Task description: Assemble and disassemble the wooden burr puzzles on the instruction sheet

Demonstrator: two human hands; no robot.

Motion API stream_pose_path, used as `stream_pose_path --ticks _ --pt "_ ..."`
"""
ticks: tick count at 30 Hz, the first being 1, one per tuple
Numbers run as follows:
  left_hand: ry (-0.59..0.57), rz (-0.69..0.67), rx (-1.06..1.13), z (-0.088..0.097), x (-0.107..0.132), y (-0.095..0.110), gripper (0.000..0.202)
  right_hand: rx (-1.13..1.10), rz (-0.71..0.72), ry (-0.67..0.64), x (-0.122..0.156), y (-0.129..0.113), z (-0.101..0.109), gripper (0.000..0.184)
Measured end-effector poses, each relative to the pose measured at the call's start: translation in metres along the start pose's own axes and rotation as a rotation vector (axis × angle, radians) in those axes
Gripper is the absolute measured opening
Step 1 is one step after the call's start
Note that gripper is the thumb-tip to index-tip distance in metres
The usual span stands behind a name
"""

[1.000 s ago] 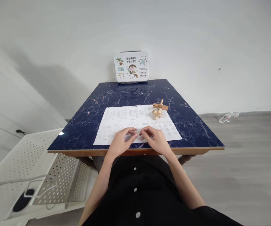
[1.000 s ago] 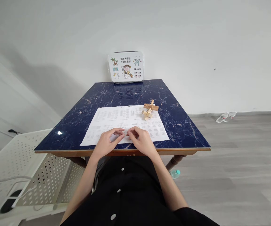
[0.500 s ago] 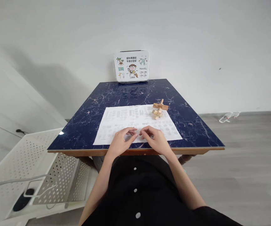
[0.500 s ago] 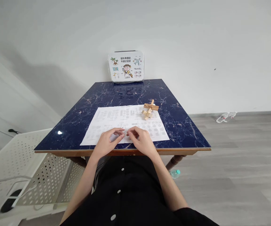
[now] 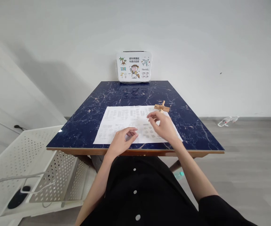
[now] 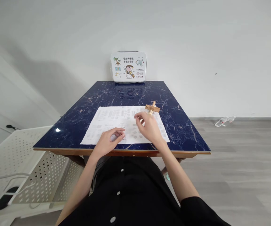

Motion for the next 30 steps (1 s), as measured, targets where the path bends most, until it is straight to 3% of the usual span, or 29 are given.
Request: stream_pose_path --ticks 4,7,9,13,17,22,25,30 --pt "0.003 -0.017 0.006 0.000 0.001 -0.001 0.022 0.218 0.036 0.252 -0.030 0.024 0.026 0.020" --pt "0.006 -0.022 0.009 0.001 0.001 -0.001 0.022 0.382 -0.047 0.315 -0.042 0.050 0.043 0.023" --pt "0.006 -0.024 0.014 0.001 0.001 -0.001 0.022 0.466 -0.147 0.280 -0.046 0.069 0.052 0.028" --pt "-0.010 -0.022 0.022 0.002 0.002 0.000 0.025 0.550 -0.322 0.085 -0.048 0.100 0.060 0.036" --pt "-0.024 -0.015 0.026 0.002 0.003 -0.001 0.025 0.547 -0.370 0.005 -0.050 0.116 0.061 0.029" --pt "-0.020 -0.018 0.024 0.002 0.003 -0.001 0.024 0.511 -0.373 0.003 -0.054 0.120 0.058 0.020" --pt "-0.019 -0.021 0.022 0.003 0.003 0.001 0.024 0.502 -0.315 0.085 -0.056 0.112 0.059 0.020" --pt "-0.026 -0.022 0.029 0.002 0.003 0.000 0.024 0.386 0.067 0.335 -0.046 0.071 0.053 0.015"
Point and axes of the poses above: each hand's wrist, its own x-axis away from the middle knuckle, its own z-axis out of the back of the hand, y = z × x, the point moved 1 cm from there along -x, towards the middle knuckle, and after that the axes turned 7 degrees about -x, right-handed, at the moved point
